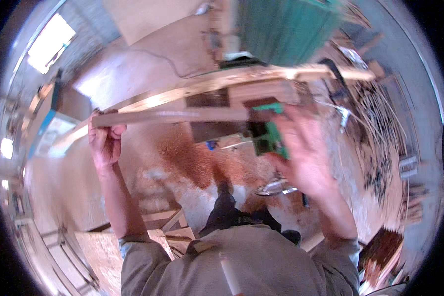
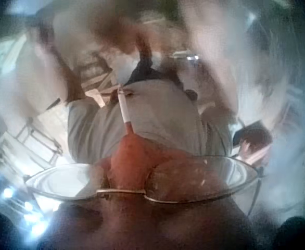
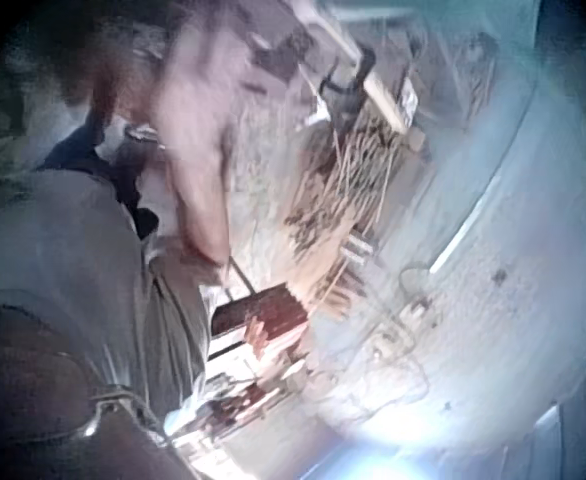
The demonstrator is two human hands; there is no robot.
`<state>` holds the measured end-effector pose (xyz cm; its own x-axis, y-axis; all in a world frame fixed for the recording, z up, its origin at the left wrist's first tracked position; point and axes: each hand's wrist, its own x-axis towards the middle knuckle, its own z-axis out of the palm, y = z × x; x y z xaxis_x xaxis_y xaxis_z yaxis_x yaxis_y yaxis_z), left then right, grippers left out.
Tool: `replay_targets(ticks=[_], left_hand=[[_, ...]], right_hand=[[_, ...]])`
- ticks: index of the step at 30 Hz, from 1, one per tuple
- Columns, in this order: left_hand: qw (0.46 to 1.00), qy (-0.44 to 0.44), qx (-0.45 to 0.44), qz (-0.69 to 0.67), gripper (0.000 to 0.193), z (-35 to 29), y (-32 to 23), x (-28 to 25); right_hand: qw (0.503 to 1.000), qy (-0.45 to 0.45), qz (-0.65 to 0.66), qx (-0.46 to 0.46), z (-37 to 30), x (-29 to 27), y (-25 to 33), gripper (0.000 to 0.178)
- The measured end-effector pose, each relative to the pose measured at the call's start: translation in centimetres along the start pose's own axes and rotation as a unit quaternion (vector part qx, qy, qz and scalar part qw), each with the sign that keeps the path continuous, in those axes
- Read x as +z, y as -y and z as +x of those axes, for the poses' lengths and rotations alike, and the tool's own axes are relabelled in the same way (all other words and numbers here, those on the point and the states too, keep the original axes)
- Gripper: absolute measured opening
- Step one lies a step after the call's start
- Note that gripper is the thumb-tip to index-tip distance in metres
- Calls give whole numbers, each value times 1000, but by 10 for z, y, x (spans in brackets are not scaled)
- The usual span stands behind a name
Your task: The person repeatedly picks up wooden planks from a stack, places them under a drill press, and drills holes into them. After drilling, the person removes the plank and places it on a separate stack of finished pieces. This cycle is repeated for multiple planks.
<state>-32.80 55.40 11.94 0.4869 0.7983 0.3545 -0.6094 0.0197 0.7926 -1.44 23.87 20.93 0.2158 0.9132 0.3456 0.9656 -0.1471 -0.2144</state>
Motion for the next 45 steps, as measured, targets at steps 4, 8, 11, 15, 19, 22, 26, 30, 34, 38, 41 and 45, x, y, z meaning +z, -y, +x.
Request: replay_targets(ticks=[4,8,11,15,19,22,26,30,34,38,41,45], left_hand=[[994,103,-34,-4,41,-24,34,89],[972,134,-66,181,57,-71,74,198],[938,138,-131,290,58,-121,109,290],[918,266,-204,213,50,-155,145,383],[848,373,-276,257,44,-206,183,463],[812,466,-288,201,43,-254,186,524],[737,519,-324,285,42,-289,188,588],[720,514,-339,321,42,-308,198,614],[722,512,-311,348,42,-322,203,620],[722,473,-319,391,42,-326,201,612],[725,443,-350,395,41,-317,208,585],[658,586,-113,460,44,-294,220,520]], right_hand=[[995,98,4,11,-49,1,-12,53],[994,23,64,83,-176,-20,-62,27],[966,17,126,225,-298,-44,-89,26],[878,-123,67,457,-480,-86,-107,29],[744,-279,-65,604,-656,-132,-86,24],[614,-310,-173,704,-769,-162,-44,18],[422,-236,-242,841,-877,-180,1,22],[342,-151,-260,890,-959,-195,-1,30],[339,-144,-269,890,-1014,-204,-24,30],[318,-124,-269,901,-1048,-209,-41,30],[289,-116,-298,902,-1066,-207,-44,35],[251,-49,-326,910,-1078,-209,-40,38]])
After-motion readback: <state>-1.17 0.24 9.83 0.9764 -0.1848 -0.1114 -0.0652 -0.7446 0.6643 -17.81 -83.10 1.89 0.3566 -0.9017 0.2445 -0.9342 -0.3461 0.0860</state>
